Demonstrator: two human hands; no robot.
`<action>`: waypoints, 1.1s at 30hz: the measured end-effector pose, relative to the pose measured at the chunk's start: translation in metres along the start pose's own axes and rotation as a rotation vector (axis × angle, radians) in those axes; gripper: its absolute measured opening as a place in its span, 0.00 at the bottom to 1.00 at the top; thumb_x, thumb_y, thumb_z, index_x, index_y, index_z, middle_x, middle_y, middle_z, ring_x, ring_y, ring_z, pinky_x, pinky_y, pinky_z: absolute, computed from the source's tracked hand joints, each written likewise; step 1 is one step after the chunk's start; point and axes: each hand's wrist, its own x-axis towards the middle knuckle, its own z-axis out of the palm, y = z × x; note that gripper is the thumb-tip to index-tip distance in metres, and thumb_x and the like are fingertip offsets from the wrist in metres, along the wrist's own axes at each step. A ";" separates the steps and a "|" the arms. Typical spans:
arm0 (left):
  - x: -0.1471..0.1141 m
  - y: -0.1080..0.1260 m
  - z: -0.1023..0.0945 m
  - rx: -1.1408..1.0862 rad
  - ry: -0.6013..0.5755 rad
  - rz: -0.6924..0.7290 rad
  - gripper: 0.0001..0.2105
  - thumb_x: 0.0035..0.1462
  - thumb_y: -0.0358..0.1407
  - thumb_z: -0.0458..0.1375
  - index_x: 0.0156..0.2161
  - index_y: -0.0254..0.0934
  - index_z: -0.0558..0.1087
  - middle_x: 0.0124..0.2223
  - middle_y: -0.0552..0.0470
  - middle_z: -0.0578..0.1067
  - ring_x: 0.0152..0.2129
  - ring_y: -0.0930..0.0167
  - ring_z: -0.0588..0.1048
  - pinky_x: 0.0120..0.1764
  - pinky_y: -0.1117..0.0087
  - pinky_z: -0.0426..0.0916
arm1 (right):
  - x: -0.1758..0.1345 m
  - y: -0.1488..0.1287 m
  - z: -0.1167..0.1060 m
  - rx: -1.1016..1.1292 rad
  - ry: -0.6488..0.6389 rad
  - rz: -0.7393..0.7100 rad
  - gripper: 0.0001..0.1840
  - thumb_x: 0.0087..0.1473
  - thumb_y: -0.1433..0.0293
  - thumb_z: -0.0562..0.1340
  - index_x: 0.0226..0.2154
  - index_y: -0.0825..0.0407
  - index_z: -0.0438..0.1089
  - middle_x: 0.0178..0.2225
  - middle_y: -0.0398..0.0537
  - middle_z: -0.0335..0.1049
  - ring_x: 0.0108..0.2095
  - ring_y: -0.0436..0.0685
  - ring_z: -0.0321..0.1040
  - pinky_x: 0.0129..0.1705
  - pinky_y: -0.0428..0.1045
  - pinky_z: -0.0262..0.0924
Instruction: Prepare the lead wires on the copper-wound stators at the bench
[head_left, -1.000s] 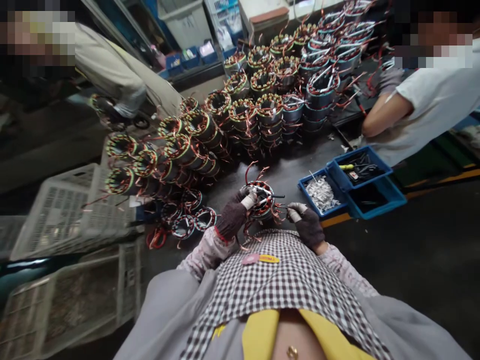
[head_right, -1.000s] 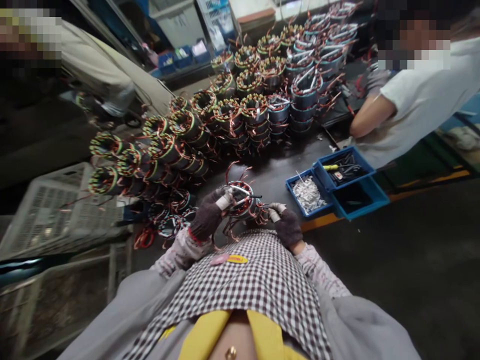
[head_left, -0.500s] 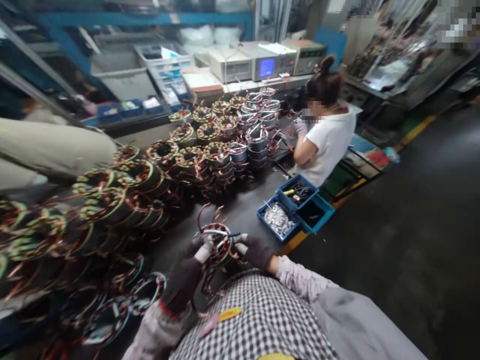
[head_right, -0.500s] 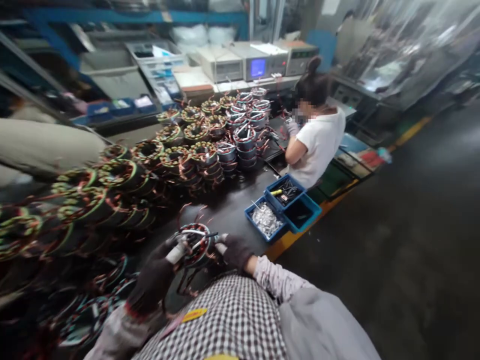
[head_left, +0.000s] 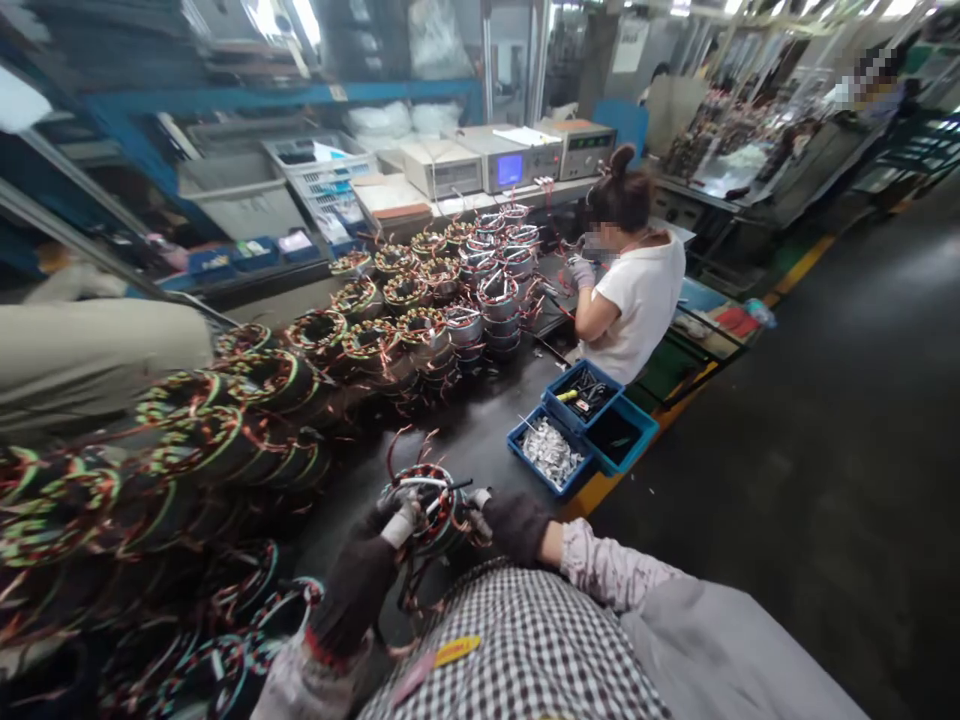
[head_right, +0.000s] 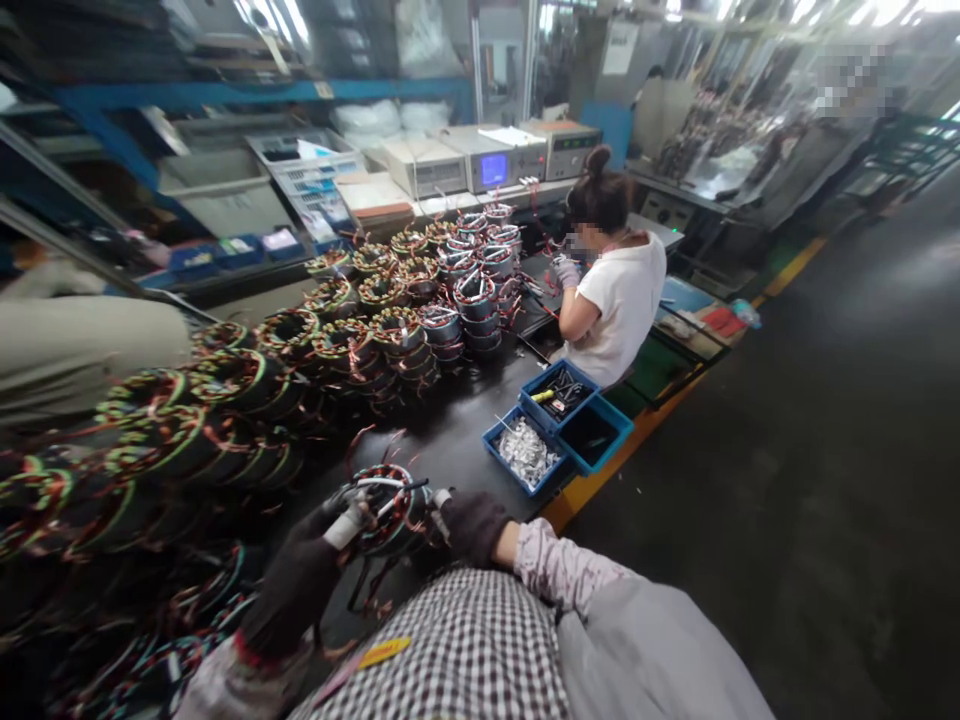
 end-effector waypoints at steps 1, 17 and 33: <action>0.000 0.002 0.001 0.018 -0.008 0.001 0.27 0.34 0.61 0.77 0.34 0.43 0.85 0.40 0.43 0.86 0.41 0.51 0.82 0.44 0.54 0.81 | 0.003 0.001 0.001 -0.027 -0.007 0.011 0.15 0.68 0.60 0.59 0.45 0.52 0.75 0.39 0.59 0.82 0.36 0.64 0.78 0.32 0.50 0.60; 0.006 0.011 0.023 -0.151 -0.331 -0.066 0.19 0.47 0.44 0.77 0.38 0.33 0.81 0.35 0.47 0.81 0.32 0.67 0.79 0.37 0.67 0.77 | -0.046 -0.017 -0.062 0.899 0.302 -0.128 0.15 0.64 0.55 0.67 0.43 0.49 0.78 0.36 0.45 0.78 0.37 0.56 0.75 0.43 0.52 0.72; 0.018 -0.027 -0.013 -0.542 -0.079 0.005 0.10 0.48 0.26 0.68 0.38 0.35 0.79 0.37 0.51 0.80 0.34 0.71 0.81 0.40 0.71 0.80 | -0.002 0.081 0.067 0.628 0.375 0.242 0.13 0.58 0.61 0.63 0.41 0.48 0.79 0.36 0.50 0.80 0.38 0.60 0.76 0.48 0.57 0.73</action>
